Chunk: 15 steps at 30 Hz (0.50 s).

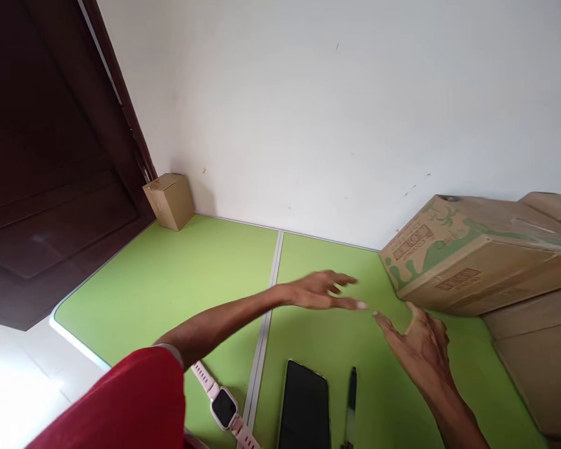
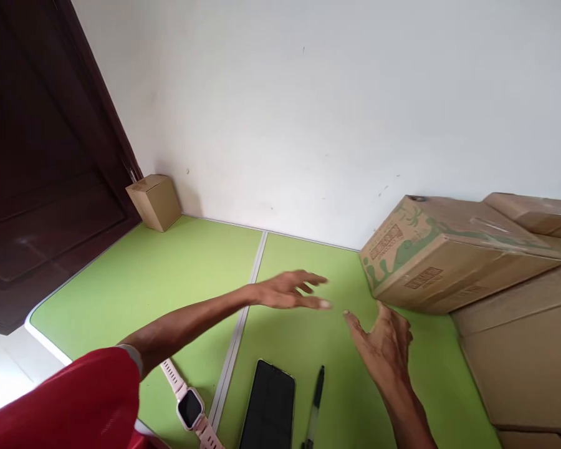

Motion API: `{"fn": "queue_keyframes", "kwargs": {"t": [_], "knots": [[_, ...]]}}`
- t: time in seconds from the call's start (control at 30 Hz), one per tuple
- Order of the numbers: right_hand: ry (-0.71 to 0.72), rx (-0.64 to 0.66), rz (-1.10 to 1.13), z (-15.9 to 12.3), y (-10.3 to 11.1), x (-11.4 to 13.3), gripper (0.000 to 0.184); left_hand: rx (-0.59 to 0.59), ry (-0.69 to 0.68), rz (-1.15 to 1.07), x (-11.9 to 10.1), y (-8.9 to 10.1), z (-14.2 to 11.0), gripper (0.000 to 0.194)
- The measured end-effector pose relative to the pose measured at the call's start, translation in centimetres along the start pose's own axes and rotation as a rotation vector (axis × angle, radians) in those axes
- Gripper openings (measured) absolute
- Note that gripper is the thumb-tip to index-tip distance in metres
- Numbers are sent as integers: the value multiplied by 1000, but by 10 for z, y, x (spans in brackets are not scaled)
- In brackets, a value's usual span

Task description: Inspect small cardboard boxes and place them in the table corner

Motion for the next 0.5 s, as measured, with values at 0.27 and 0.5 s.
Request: {"fn": "queue_keyframes", "kwargs": {"t": [0.27, 0.5], "knots": [[297, 614, 567, -18, -58, 235, 44, -981, 213, 81, 87, 219, -128, 64], [440, 798, 675, -19, -176, 436, 55, -1456, 289, 157, 129, 335, -184, 120]]}}
Point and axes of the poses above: each hand's wrist, its own z-axis towards the middle knuckle, its own y-axis out of the back of the hand, x = y × z, the point moved 1 cm from there along z, towards the middle knuckle, and after that the axes turned 6 degrees about -x, right-handed, at the moved point
